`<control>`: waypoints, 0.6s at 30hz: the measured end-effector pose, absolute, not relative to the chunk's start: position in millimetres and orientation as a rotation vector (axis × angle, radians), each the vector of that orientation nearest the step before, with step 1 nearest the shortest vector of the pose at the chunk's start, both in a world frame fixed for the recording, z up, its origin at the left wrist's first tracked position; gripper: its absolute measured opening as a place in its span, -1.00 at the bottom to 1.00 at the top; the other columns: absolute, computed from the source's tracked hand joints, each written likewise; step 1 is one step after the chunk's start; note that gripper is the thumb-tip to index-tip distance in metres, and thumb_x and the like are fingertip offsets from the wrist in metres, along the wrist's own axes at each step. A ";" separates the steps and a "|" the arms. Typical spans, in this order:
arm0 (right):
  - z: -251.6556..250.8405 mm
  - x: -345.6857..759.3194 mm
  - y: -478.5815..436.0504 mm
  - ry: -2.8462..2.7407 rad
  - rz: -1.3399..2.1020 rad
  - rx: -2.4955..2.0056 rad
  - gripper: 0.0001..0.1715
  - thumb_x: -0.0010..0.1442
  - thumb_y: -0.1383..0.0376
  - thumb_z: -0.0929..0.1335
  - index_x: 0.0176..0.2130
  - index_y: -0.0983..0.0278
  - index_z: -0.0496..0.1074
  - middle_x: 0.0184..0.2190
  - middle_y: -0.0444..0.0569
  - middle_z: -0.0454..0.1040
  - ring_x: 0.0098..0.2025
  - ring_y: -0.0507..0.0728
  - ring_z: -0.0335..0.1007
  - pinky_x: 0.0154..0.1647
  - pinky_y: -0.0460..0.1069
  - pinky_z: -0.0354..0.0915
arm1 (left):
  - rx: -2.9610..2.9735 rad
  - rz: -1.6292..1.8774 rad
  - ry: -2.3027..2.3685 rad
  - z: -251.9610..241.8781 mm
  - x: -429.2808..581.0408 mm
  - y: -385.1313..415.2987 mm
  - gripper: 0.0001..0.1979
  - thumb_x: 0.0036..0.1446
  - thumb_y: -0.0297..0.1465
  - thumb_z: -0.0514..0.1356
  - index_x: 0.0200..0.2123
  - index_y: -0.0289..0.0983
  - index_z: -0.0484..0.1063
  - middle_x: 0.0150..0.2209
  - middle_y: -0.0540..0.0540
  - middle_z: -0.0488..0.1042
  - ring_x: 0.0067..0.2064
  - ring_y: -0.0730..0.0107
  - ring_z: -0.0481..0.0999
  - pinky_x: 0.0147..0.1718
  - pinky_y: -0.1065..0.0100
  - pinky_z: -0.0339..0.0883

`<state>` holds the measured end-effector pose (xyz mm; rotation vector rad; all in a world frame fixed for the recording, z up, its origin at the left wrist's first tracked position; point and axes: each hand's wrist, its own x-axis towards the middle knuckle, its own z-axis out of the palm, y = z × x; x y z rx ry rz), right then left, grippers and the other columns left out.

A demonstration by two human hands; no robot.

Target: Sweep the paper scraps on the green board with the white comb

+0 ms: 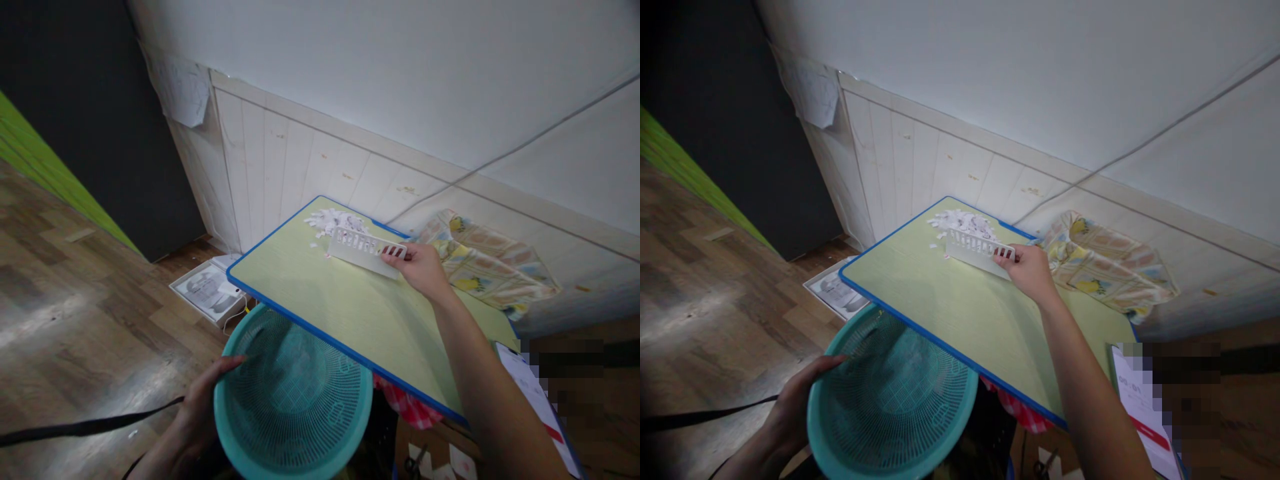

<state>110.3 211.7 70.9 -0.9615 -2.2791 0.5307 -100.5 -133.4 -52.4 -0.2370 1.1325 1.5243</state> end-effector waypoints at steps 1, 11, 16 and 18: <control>71.2 111.5 211.7 -2.276 0.510 -0.969 -0.72 0.09 0.14 0.45 -0.39 0.32 0.63 -0.59 -0.11 0.45 -0.47 0.13 0.36 -0.43 -0.02 0.19 | -0.233 1.520 1.136 -53.5 -100.6 -133.7 -0.80 0.16 -0.52 0.29 -0.48 -0.34 0.69 -0.48 -0.20 0.74 -0.49 0.14 0.68 -0.43 0.26 0.60; 73.8 112.1 211.0 -2.268 0.457 -0.975 -0.69 0.10 0.11 0.44 -0.41 0.31 0.60 -0.61 -0.12 0.40 -0.50 0.10 0.27 -0.46 -0.03 0.11 | -0.257 1.494 1.134 -44.9 -98.5 -130.9 -0.86 0.12 -0.51 0.32 -0.45 -0.32 0.68 -0.46 -0.21 0.74 -0.44 0.02 0.71 -0.34 0.13 0.62; 68.2 90.4 207.7 -2.273 0.529 -0.908 -0.66 0.14 0.08 0.41 -0.44 0.30 0.55 -0.59 -0.17 0.31 -0.51 0.05 0.17 -0.46 -0.04 0.05 | -0.270 1.527 1.127 -44.7 -97.9 -130.9 -0.83 0.06 -0.53 0.35 -0.56 -0.27 0.63 -0.56 -0.11 0.70 -0.50 0.13 0.68 -0.45 0.25 0.58; 66.7 81.2 205.4 -2.298 0.511 -0.895 -0.67 0.16 0.10 0.39 -0.46 0.29 0.52 -0.60 -0.19 0.24 -0.51 0.04 0.13 -0.46 -0.04 0.00 | -0.255 1.536 1.123 -45.3 -97.6 -131.6 -0.85 0.07 -0.52 0.35 -0.53 -0.28 0.65 -0.53 -0.12 0.71 -0.51 0.17 0.67 -0.45 0.28 0.58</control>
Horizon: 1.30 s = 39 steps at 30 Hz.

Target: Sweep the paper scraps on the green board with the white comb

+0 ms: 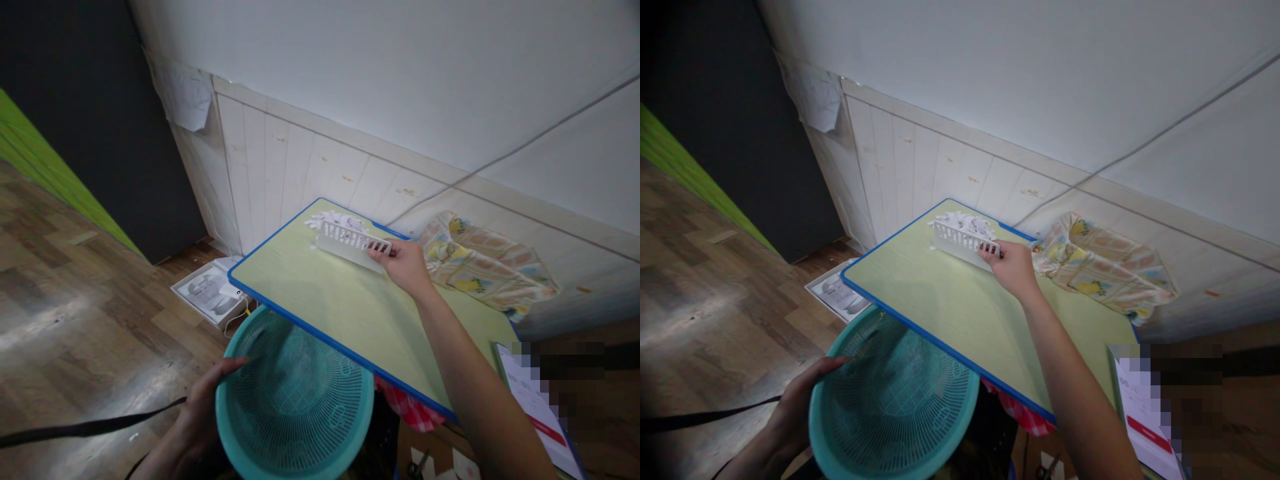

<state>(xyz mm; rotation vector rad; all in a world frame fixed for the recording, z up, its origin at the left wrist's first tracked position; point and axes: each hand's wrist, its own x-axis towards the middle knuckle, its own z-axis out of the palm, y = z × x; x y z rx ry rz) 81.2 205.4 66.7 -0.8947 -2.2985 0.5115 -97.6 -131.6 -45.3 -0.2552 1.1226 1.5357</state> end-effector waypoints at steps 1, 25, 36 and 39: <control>66.5 77.2 204.6 -2.310 0.494 -0.893 -0.67 0.16 0.10 0.39 -0.47 0.29 0.50 -0.61 -0.19 0.22 -0.52 0.03 0.12 -0.47 -0.04 -0.02 | -0.248 1.533 1.118 -44.8 -97.4 -131.6 -0.86 0.08 -0.52 0.34 -0.50 -0.29 0.66 -0.51 -0.14 0.72 -0.51 0.18 0.67 -0.44 0.27 0.58; 88.2 70.1 226.5 -2.424 0.185 -1.032 -0.72 0.13 0.14 0.38 -0.45 0.28 0.53 -0.63 -0.13 0.31 -0.52 0.08 0.21 -0.44 -0.02 -0.05 | -0.258 1.502 1.107 -52.4 -98.5 -133.1 -0.88 0.14 -0.46 0.33 -0.38 -0.33 0.70 -0.43 -0.20 0.75 -0.43 0.09 0.71 -0.33 0.19 0.62; 84.7 74.2 224.2 -2.381 0.199 -1.012 -0.70 0.18 0.15 0.37 -0.34 0.30 0.61 -0.60 -0.12 0.35 -0.50 0.09 0.24 -0.42 -0.02 -0.04 | -0.264 1.491 1.087 -48.9 -94.9 -131.0 -0.87 0.12 -0.45 0.33 -0.39 -0.37 0.70 -0.46 -0.20 0.74 -0.44 0.09 0.71 -0.33 0.19 0.63; 80.4 67.0 221.3 -2.412 0.194 -0.983 -0.71 0.19 0.17 0.36 -0.32 0.30 0.63 -0.58 -0.12 0.40 -0.48 0.09 0.28 -0.42 -0.03 -0.02 | -0.281 1.475 1.059 -45.9 -94.8 -130.5 -0.89 0.12 -0.47 0.33 -0.39 -0.34 0.69 -0.46 -0.17 0.74 -0.44 0.11 0.71 -0.32 0.19 0.63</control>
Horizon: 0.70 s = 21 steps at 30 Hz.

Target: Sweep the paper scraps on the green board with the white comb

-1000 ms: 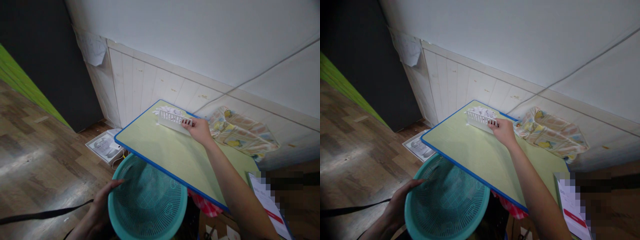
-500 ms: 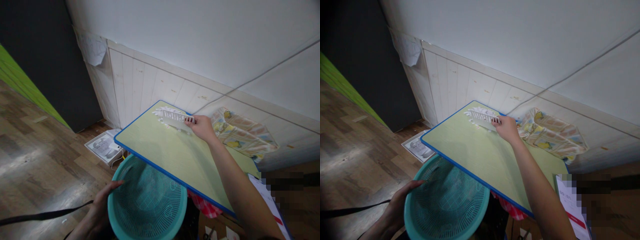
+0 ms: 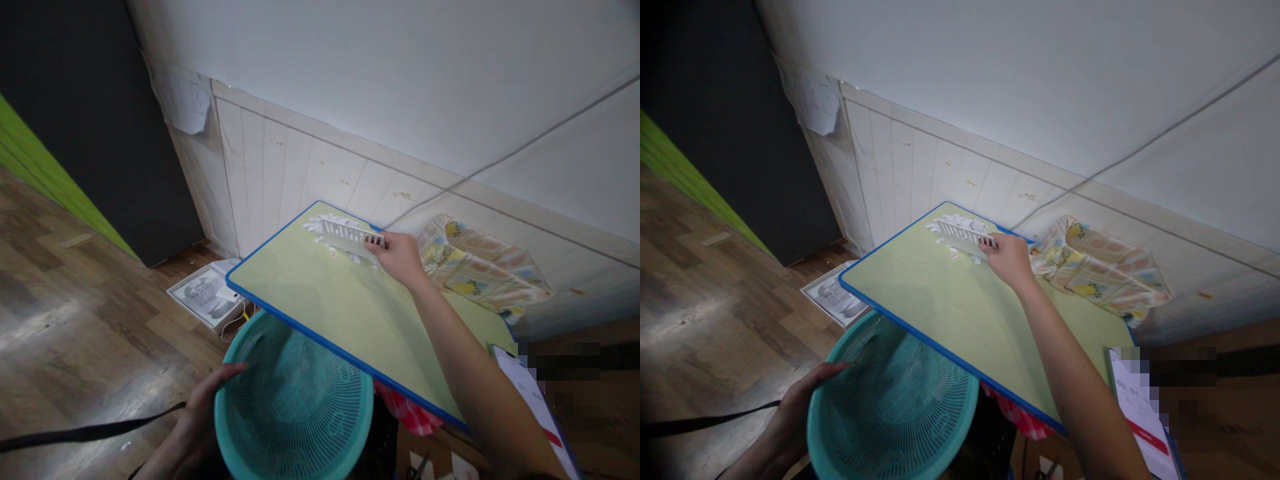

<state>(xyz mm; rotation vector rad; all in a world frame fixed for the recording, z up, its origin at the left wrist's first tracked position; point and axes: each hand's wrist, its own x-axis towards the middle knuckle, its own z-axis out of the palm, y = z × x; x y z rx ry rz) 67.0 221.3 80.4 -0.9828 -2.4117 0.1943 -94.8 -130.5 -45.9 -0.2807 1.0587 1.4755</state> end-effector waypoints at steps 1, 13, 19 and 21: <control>79.4 65.0 220.0 -2.424 0.183 -0.972 -0.71 0.19 0.18 0.36 -0.33 0.30 0.63 -0.58 -0.11 0.41 -0.48 0.09 0.28 -0.42 -0.03 -0.01 | -0.283 1.470 1.052 -46.1 -95.1 -130.9 -0.90 0.12 -0.47 0.33 -0.39 -0.32 0.69 -0.46 -0.15 0.74 -0.43 0.12 0.71 -0.32 0.20 0.62; 75.0 89.1 211.1 -2.371 0.484 -0.844 -0.67 0.17 0.13 0.42 -0.23 0.30 0.68 -0.53 -0.13 0.52 -0.50 0.08 0.33 -0.45 -0.06 0.15 | -0.242 1.498 1.127 -62.6 -103.4 -134.9 -0.87 0.11 -0.44 0.34 -0.43 -0.35 0.71 -0.49 -0.20 0.73 -0.49 0.11 0.68 -0.38 0.19 0.62; 39.1 70.0 216.9 -2.248 0.585 -0.808 -0.66 0.19 0.14 0.42 -0.19 0.30 0.69 -0.45 -0.08 0.60 -0.42 0.13 0.45 -0.40 -0.03 0.23 | -0.243 1.546 1.115 -52.7 -102.1 -131.8 -0.82 0.13 -0.52 0.30 -0.46 -0.38 0.70 -0.47 -0.24 0.74 -0.48 0.11 0.70 -0.40 0.23 0.62; 30.8 68.7 211.9 -2.244 0.634 -0.785 -0.67 0.18 0.16 0.43 -0.16 0.29 0.69 -0.38 -0.06 0.65 -0.37 0.16 0.51 -0.35 -0.01 0.30 | -0.240 1.546 1.111 -52.9 -102.5 -132.1 -0.82 0.13 -0.52 0.30 -0.47 -0.39 0.70 -0.47 -0.26 0.73 -0.48 0.11 0.70 -0.41 0.24 0.61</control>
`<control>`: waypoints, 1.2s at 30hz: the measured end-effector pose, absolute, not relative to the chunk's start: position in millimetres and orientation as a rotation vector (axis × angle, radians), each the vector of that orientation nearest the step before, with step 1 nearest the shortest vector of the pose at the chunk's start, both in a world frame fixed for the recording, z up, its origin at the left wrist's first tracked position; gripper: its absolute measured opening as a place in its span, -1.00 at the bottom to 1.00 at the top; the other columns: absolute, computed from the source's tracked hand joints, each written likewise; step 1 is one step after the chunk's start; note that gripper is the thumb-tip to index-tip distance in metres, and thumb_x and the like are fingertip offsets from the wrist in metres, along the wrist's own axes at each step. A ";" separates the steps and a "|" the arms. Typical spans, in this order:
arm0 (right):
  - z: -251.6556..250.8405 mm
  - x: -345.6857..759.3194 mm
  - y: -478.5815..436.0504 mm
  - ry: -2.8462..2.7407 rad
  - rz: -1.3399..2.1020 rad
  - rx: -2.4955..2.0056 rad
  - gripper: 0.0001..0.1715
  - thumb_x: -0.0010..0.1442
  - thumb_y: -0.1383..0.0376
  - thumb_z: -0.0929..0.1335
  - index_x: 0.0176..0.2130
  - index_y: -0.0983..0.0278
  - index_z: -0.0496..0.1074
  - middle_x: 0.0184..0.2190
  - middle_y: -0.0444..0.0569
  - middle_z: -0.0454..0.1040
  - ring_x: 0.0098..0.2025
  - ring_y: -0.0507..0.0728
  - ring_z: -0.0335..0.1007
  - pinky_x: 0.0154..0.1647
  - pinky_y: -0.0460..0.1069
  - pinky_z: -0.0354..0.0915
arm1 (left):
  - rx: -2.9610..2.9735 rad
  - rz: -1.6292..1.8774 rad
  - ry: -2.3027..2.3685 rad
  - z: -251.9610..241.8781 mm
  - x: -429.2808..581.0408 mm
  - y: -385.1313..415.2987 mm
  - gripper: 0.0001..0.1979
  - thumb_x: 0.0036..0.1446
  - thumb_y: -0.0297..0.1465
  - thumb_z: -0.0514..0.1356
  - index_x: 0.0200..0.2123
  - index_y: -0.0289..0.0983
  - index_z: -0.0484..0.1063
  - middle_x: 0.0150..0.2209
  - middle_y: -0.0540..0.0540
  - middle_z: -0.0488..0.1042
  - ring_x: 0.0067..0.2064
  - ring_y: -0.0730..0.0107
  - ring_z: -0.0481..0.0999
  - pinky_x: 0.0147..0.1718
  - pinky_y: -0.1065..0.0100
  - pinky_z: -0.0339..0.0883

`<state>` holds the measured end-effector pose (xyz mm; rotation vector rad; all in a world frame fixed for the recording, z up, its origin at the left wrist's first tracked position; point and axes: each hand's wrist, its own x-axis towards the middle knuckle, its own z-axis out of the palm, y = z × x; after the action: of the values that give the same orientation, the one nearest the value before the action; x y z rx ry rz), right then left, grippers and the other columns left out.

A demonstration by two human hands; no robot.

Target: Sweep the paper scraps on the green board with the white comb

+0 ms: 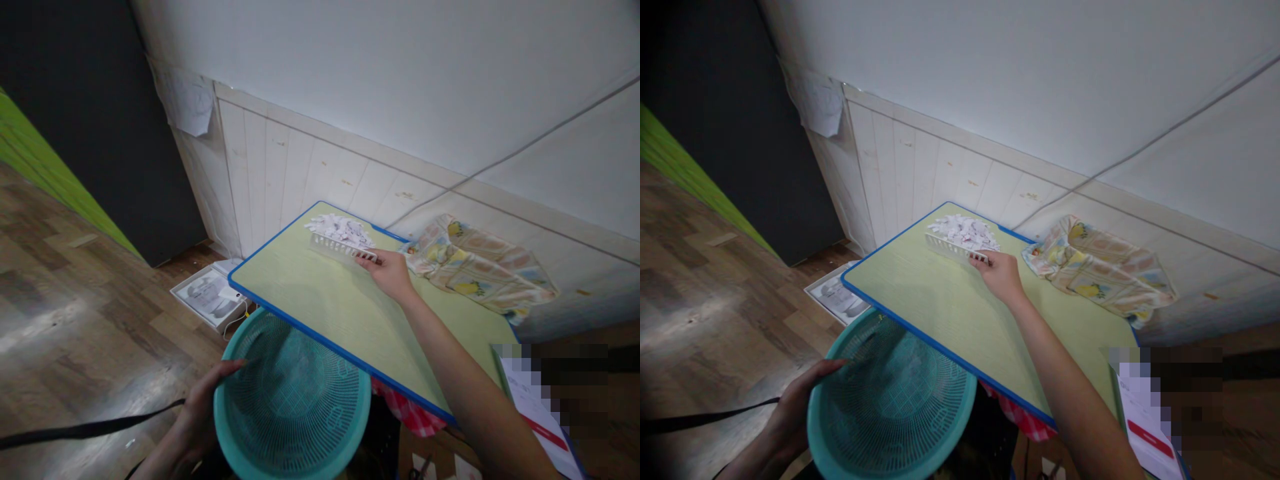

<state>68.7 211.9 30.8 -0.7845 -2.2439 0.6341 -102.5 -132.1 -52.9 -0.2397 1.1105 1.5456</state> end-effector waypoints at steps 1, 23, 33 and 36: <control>28.3 70.2 208.5 -2.245 0.664 -0.778 -0.68 0.18 0.16 0.44 -0.16 0.27 0.70 -0.36 -0.05 0.67 -0.37 0.16 0.53 -0.33 0.00 0.32 | -0.234 1.545 1.105 -53.9 -103.0 -132.6 -0.83 0.13 -0.51 0.31 -0.46 -0.38 0.70 -0.46 -0.26 0.74 -0.48 0.11 0.70 -0.41 0.24 0.61; 31.0 118.8 166.1 -2.199 0.815 -0.809 -0.75 0.13 0.18 0.48 -0.20 0.22 0.71 -0.30 0.01 0.72 -0.30 0.24 0.65 -0.26 0.04 0.48 | -0.255 1.533 1.083 -56.3 -104.2 -131.6 -0.92 0.07 -0.49 0.36 -0.42 -0.32 0.71 -0.47 -0.20 0.74 -0.46 0.06 0.71 -0.37 0.21 0.63; 46.0 159.0 111.7 -2.307 0.746 -0.805 -0.82 0.21 0.25 0.46 -0.21 0.16 0.72 -0.30 -0.05 0.72 -0.33 0.20 0.68 -0.32 -0.03 0.52 | -0.252 1.547 1.146 -34.6 -95.6 -124.6 -0.72 0.17 -0.56 0.24 -0.55 -0.34 0.67 -0.56 -0.18 0.69 -0.57 0.22 0.64 -0.49 0.31 0.58; 45.6 165.2 101.2 -2.277 0.650 -0.822 -0.82 0.23 0.25 0.45 -0.21 0.15 0.72 -0.26 -0.06 0.72 -0.27 0.21 0.70 -0.22 0.00 0.56 | -0.253 1.529 1.148 -30.6 -92.8 -124.0 -0.72 0.17 -0.56 0.23 -0.53 -0.38 0.67 -0.55 -0.22 0.70 -0.55 0.17 0.66 -0.48 0.29 0.59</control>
<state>165.2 101.2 45.6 -0.8219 -2.2772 0.6504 -92.8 -124.0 -30.6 -0.2528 1.1481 1.5294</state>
